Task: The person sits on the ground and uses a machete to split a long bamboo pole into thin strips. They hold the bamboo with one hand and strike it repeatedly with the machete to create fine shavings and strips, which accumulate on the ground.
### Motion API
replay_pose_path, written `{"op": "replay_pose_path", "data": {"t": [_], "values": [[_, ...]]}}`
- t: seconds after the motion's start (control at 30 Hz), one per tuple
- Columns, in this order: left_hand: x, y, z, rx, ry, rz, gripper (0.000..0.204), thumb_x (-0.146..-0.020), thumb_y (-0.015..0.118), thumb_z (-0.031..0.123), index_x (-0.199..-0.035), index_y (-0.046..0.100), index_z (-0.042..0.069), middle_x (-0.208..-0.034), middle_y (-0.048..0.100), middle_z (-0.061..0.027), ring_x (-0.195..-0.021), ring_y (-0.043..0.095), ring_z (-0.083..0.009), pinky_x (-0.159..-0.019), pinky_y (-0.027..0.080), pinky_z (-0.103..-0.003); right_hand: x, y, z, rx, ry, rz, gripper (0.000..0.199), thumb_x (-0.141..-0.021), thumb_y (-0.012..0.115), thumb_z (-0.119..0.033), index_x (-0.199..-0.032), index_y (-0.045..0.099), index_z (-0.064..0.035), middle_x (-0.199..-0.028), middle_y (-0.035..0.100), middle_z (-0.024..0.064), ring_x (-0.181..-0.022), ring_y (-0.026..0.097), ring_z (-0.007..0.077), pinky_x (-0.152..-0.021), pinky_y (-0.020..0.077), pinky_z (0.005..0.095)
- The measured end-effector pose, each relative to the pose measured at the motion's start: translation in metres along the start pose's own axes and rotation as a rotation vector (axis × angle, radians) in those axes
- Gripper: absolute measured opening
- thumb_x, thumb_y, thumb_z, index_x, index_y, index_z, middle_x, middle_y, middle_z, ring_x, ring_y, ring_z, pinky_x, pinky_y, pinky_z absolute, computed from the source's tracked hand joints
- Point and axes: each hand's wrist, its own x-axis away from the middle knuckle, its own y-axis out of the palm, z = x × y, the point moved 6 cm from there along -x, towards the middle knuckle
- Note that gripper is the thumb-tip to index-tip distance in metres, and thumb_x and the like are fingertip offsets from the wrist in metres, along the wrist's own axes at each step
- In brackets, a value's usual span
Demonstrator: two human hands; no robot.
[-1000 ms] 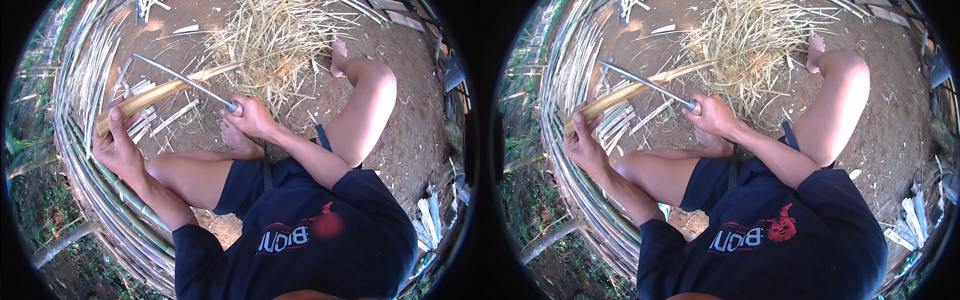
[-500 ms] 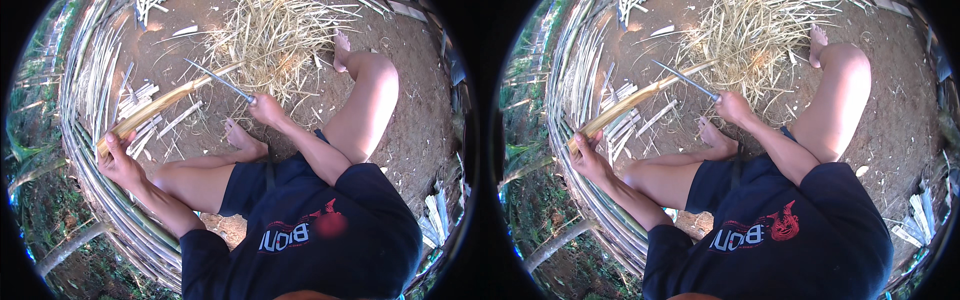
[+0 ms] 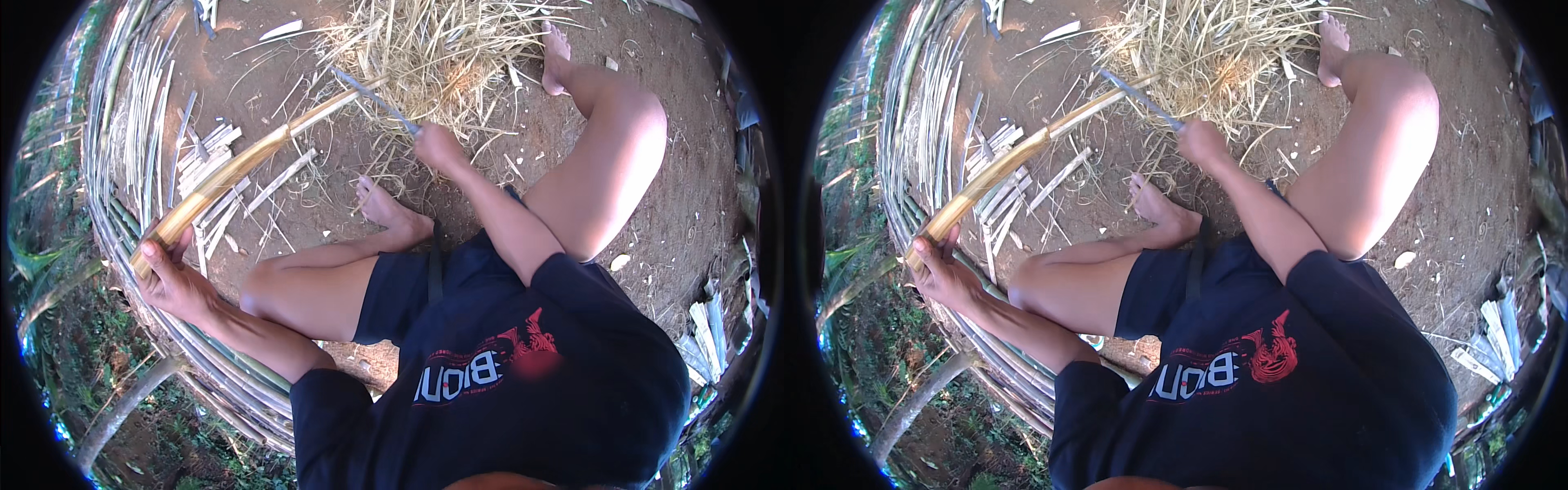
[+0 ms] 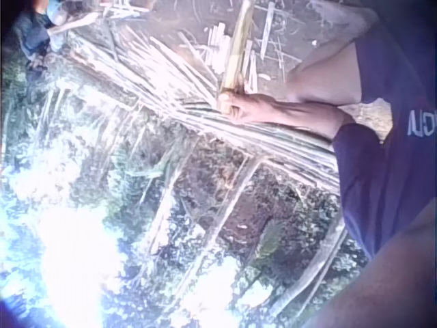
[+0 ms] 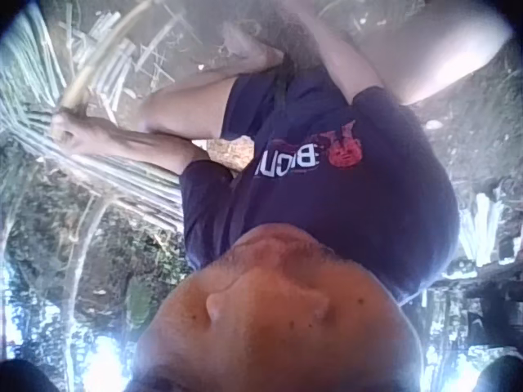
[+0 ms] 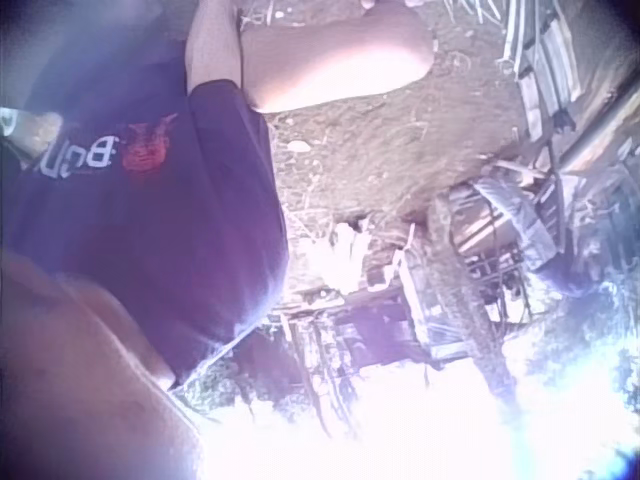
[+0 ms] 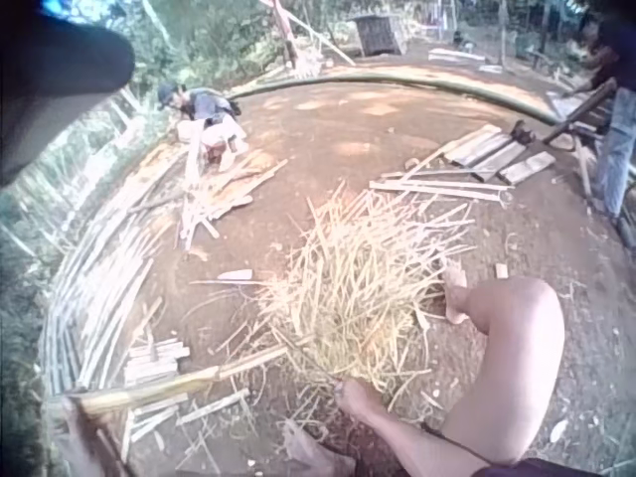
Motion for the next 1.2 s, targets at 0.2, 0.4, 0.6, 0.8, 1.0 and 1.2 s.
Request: {"op": "replay_pose_path", "data": {"t": [0.2,0.4,0.6,0.8,1.0,1.2], "values": [[-0.006,-0.002,-0.01,0.018,0.001,-0.047,0.044,-0.095,0.061,0.029,-0.106,0.06,-0.014,-0.096,0.066,-0.0252,-0.08,0.07,-0.0258,-0.066,0.065,-0.031,-0.006,0.003,0.006,0.116,-0.085,0.071,0.026,-0.099,0.044,-0.02,-0.104,0.062,-0.0025,-0.076,0.063,0.011,-0.062,0.06,0.0214,-0.058,0.0502,0.0401],[-0.014,-0.005,-0.02,-0.037,-0.005,0.006,0.052,-0.099,0.052,0.036,-0.115,0.057,-0.013,-0.102,0.066,-0.026,-0.086,0.07,-0.0267,-0.069,0.064,-0.03,-0.061,-0.009,0.074,0.107,0.187,0.018,0.031,-0.09,0.058,-0.029,-0.099,0.066,-0.0001,-0.087,0.069,0.0187,-0.075,0.069,0.0293,-0.073,0.055,0.0411],[-0.01,0.015,-0.004,-0.015,-0.065,-0.032,0.045,-0.104,0.042,0.026,-0.127,0.047,-0.012,-0.114,0.061,-0.0288,-0.098,0.067,-0.0282,-0.076,0.063,-0.03,-0.036,0.036,0.032,-0.278,0.128,-0.077,0.031,-0.082,0.059,-0.027,-0.081,0.063,0.0032,-0.068,0.066,0.0155,-0.062,0.067,0.0258,-0.066,0.0524,0.0401],[-0.005,0.023,0.003,0.035,-0.041,-0.005,0.036,-0.1,0.051,0.018,-0.124,0.051,-0.01,-0.108,0.064,-0.0264,-0.092,0.069,-0.0262,-0.068,0.064,-0.03,0.049,0.015,-0.082,-1.342,0.126,-0.503,0.014,-0.086,0.063,-0.013,-0.084,0.051,-0.0083,-0.065,0.052,-0.0004,-0.048,0.052,0.0124,-0.048,0.048,0.029],[0.0,0.023,0.012,0.004,-0.006,0.025,0.032,-0.099,0.054,0.017,-0.118,0.056,-0.009,-0.107,0.065,-0.0221,-0.085,0.069,-0.0218,-0.067,0.063,-0.029,0.13,-0.025,-0.146,-1.016,-0.102,-0.482,0.016,-0.091,0.061,-0.012,-0.093,0.045,-0.0107,-0.065,0.052,-0.0015,-0.046,0.05,0.0088,-0.04,0.0438,0.0239],[0.011,0.025,0.026,-0.083,0.01,0.02,0.027,-0.097,0.058,0.014,-0.111,0.058,-0.01,-0.1,0.065,-0.0199,-0.078,0.069,-0.0228,-0.064,0.062,-0.029,0.17,-0.02,-0.164,-0.234,-0.755,-0.072,0.015,-0.087,0.063,-0.014,-0.093,0.054,-0.0029,-0.06,0.057,0.0072,-0.049,0.057,0.0178,-0.047,0.0426,0.0339]]}}
